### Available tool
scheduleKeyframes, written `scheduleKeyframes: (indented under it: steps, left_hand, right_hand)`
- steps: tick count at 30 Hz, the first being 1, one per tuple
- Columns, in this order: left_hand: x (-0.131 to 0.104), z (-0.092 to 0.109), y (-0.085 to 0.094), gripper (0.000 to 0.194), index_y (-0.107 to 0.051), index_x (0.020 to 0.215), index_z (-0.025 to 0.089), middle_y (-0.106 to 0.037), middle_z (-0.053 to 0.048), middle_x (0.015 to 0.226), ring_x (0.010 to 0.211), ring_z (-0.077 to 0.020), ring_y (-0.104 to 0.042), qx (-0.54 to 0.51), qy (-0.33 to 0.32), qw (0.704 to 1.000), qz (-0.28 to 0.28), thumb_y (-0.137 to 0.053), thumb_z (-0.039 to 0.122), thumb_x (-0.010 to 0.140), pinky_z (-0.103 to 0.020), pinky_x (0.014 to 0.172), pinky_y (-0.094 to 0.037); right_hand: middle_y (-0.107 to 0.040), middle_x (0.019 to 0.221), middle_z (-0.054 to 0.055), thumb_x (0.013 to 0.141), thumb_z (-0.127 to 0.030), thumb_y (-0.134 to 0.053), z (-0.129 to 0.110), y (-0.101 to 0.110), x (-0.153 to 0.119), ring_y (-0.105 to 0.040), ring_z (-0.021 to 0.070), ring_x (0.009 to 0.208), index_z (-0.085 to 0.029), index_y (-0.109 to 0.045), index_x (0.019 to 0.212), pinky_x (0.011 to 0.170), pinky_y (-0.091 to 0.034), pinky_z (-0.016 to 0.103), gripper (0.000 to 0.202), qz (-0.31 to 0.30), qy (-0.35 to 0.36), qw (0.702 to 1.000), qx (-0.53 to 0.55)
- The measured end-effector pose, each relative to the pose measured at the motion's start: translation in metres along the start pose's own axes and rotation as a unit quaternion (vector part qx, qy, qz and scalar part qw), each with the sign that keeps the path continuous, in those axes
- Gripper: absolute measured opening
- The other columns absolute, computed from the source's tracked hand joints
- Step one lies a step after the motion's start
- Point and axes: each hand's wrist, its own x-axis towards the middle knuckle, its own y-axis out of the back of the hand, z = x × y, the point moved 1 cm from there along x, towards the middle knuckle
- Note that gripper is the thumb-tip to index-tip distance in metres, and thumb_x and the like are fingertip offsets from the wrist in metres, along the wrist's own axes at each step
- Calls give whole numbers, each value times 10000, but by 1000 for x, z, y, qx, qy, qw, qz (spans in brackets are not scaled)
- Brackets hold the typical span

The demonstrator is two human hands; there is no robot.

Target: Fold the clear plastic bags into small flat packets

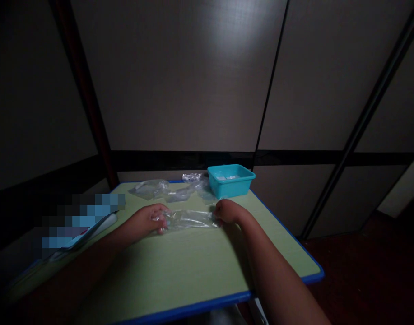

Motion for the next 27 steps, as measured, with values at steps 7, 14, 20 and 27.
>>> scheduleKeyframes:
  steps: [7,14,20,27]
  left_hand:
    - [0,0,2,346,-520,869,147,-615,4,633,483,-116,-543,54,29,998,21,-586,435,691,-230,482,-402]
    - [5,-10,-2,330,-495,854,154,-601,1,597,499,-141,-533,73,19,995,68,-565,413,663,-252,485,-419]
    - [-2,-3,-6,521,-457,1076,178,-585,19,720,689,-170,-580,92,7,995,25,-660,331,621,-249,593,-420]
    - [-4,-2,-6,622,-388,1184,177,-577,26,721,691,-163,-562,93,10,994,-48,-635,214,614,-240,587,-405]
  right_hand:
    - [-674,636,63,727,-144,-449,2,-6,3,-580,127,509,-118,-644,853,480,-371,194,234,-27,-39,999,23]
    - [-661,626,40,759,-183,-492,1,-6,7,-571,117,534,-147,-649,826,508,-334,191,174,55,-33,997,-35]
    - [-664,693,58,812,-245,-467,7,-10,16,-559,113,563,-143,-635,820,516,-313,199,196,132,-29,990,-38]
    - [-660,659,61,872,-304,-368,10,-14,24,-555,111,532,-136,-606,847,503,-315,197,292,178,-11,984,-11]
